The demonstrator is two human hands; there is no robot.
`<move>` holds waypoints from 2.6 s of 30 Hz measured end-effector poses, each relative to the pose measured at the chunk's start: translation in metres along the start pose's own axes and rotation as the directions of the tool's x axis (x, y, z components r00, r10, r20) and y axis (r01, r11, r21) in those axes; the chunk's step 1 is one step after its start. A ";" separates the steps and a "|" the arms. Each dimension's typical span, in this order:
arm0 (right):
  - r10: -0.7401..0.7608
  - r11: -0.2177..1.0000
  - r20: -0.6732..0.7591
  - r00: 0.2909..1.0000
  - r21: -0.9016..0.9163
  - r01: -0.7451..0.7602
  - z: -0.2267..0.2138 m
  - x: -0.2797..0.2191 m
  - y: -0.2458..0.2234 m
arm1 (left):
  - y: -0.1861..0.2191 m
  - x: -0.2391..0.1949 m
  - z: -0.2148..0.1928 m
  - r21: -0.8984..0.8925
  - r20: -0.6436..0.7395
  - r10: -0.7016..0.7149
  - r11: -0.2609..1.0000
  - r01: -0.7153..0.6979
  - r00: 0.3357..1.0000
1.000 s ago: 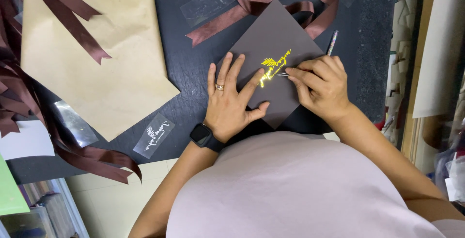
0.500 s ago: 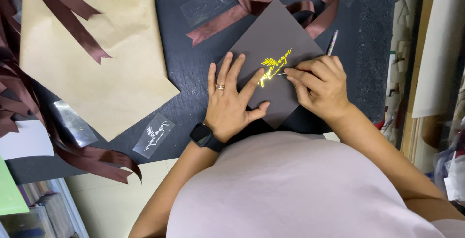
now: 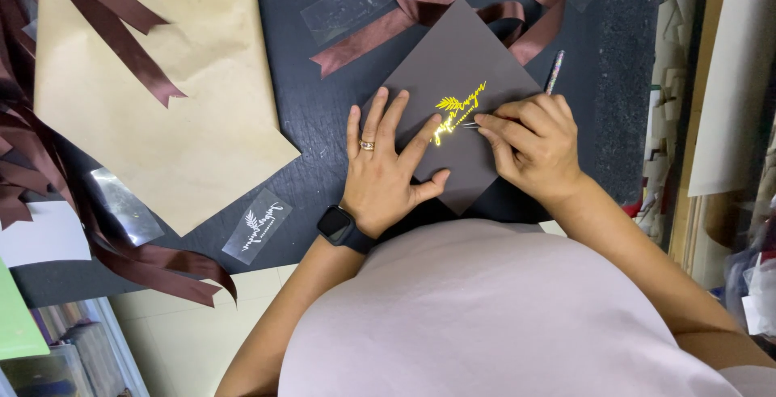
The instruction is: Applying gold vinyl lettering and decorations to a graduation cap using a pen tool, tweezers, and a glue gun.
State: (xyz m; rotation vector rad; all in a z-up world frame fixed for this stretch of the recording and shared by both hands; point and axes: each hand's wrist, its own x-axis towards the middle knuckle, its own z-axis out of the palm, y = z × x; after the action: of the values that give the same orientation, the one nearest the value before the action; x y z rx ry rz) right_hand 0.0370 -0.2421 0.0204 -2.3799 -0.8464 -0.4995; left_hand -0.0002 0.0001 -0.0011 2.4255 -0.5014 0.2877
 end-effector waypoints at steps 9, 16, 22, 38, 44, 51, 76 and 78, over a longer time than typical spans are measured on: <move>0.048 0.999 0.007 0.999 -0.005 -0.048 0.000 -0.003 -0.004 | 0.003 0.002 -0.002 0.056 0.042 0.074 0.996 -0.077 0.996; 0.098 0.995 0.026 0.995 0.025 -0.098 -0.003 -0.001 -0.005 | 0.007 0.006 -0.006 0.089 0.110 0.076 0.992 -0.086 0.991; 0.103 0.994 0.031 0.994 0.038 -0.104 -0.004 -0.006 -0.002 | 0.010 0.008 -0.008 0.057 0.101 0.040 0.997 -0.046 0.994; 0.032 0.999 -0.003 0.999 -0.010 -0.032 -0.002 0.000 -0.004 | 0.001 0.002 -0.002 0.007 -0.022 0.008 1.000 -0.008 1.000; 0.033 0.999 -0.011 0.999 -0.011 -0.033 -0.001 -0.001 -0.004 | 0.002 0.002 -0.003 0.000 -0.027 0.008 1.000 -0.008 1.000; 0.041 0.999 -0.004 0.999 0.000 -0.041 -0.001 -0.001 -0.006 | 0.001 0.002 -0.003 -0.003 -0.028 0.013 1.000 -0.013 1.000; 0.435 0.898 -0.190 0.880 0.025 -0.439 -0.022 -0.053 0.028 | -0.005 -0.017 -0.023 0.166 0.039 0.010 0.986 -0.017 0.999; 0.433 0.891 -0.228 0.872 -0.038 -0.452 -0.021 -0.066 0.051 | -0.005 -0.028 -0.017 0.279 0.019 -0.027 0.960 0.021 0.999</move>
State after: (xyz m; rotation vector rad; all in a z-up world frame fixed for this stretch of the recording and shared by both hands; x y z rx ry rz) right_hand 0.0192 -0.3174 -0.0163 -2.4404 -0.1683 -0.5964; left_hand -0.0246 0.0221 0.0000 2.7088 -0.4675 0.3409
